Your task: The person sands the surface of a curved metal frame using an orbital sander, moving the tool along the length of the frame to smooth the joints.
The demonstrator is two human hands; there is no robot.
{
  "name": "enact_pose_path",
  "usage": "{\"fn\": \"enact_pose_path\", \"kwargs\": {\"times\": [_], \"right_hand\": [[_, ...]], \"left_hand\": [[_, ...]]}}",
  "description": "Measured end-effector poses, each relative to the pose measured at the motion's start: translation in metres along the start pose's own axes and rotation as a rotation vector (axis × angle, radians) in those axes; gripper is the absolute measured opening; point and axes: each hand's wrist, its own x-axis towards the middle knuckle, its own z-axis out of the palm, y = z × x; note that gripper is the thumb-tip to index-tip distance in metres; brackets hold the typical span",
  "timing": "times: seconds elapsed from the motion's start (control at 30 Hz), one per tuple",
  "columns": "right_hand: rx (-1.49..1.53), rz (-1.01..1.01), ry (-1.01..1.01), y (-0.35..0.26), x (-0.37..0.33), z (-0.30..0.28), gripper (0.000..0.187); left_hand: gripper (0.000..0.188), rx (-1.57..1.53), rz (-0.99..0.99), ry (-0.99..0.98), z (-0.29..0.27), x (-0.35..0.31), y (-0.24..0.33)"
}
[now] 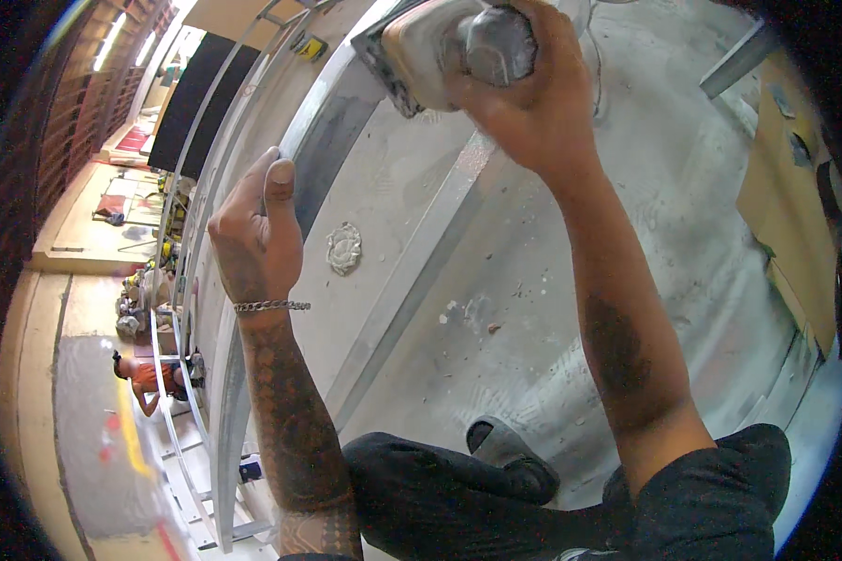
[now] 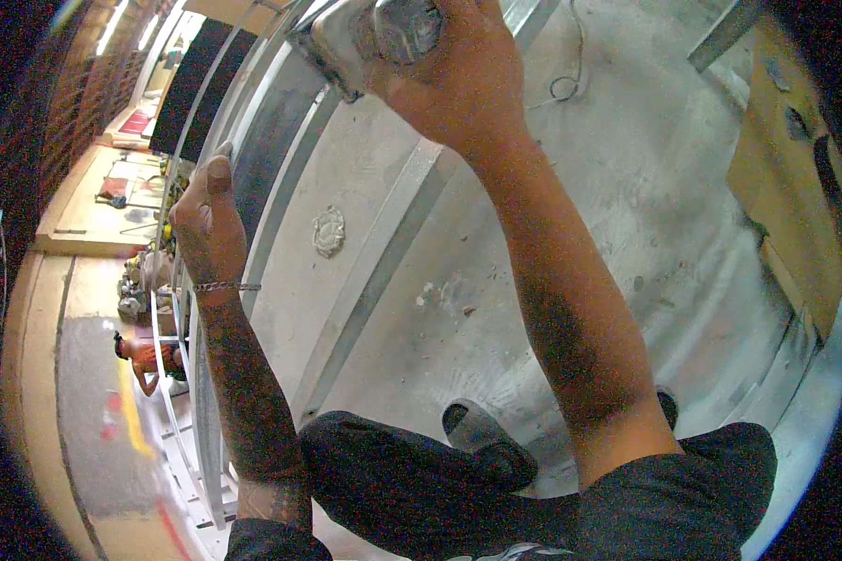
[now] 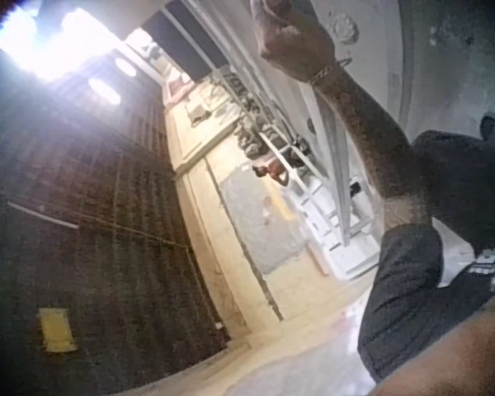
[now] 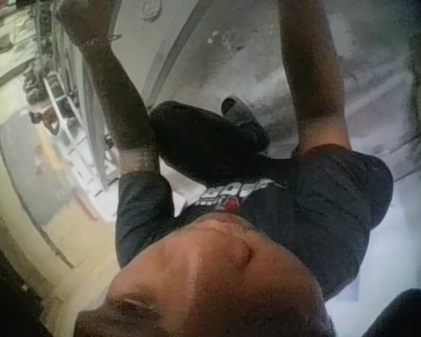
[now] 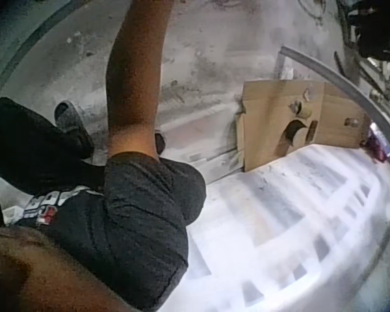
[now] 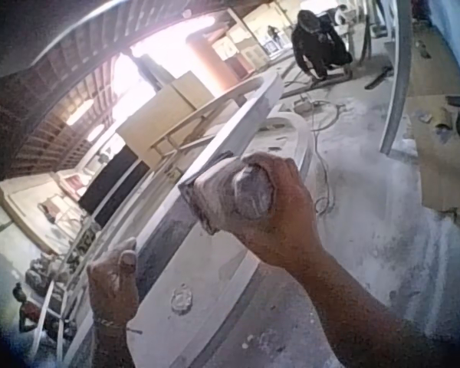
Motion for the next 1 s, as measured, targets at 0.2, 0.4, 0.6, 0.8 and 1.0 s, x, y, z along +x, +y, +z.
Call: {"fn": "enact_pose_path", "kwargs": {"times": [0.2, 0.4, 0.6, 0.8, 1.0], "right_hand": [[-0.116, 0.132, 0.017, -0.004, 0.006, -0.006, 0.073], [-0.037, 0.261, 0.038, -0.006, 0.003, -0.001, 0.073], [-0.083, 0.216, 0.017, -0.013, -0.011, 0.004, 0.073], [-0.047, 0.294, 0.034, -0.03, -0.036, 0.009, 0.069], [0.077, 0.212, 0.066, -0.041, -0.074, 0.025, 0.071]], "left_hand": [[0.071, 0.036, -0.01, -0.003, -0.002, 0.003, 0.003], [0.07, 0.033, -0.015, 0.003, -0.001, 0.002, 0.003], [0.072, 0.041, -0.01, 0.013, 0.0, 0.002, 0.0], [0.073, 0.051, -0.015, 0.008, 0.0, 0.002, 0.002], [0.068, -0.007, -0.027, 0.029, -0.001, 0.001, -0.003]]}}
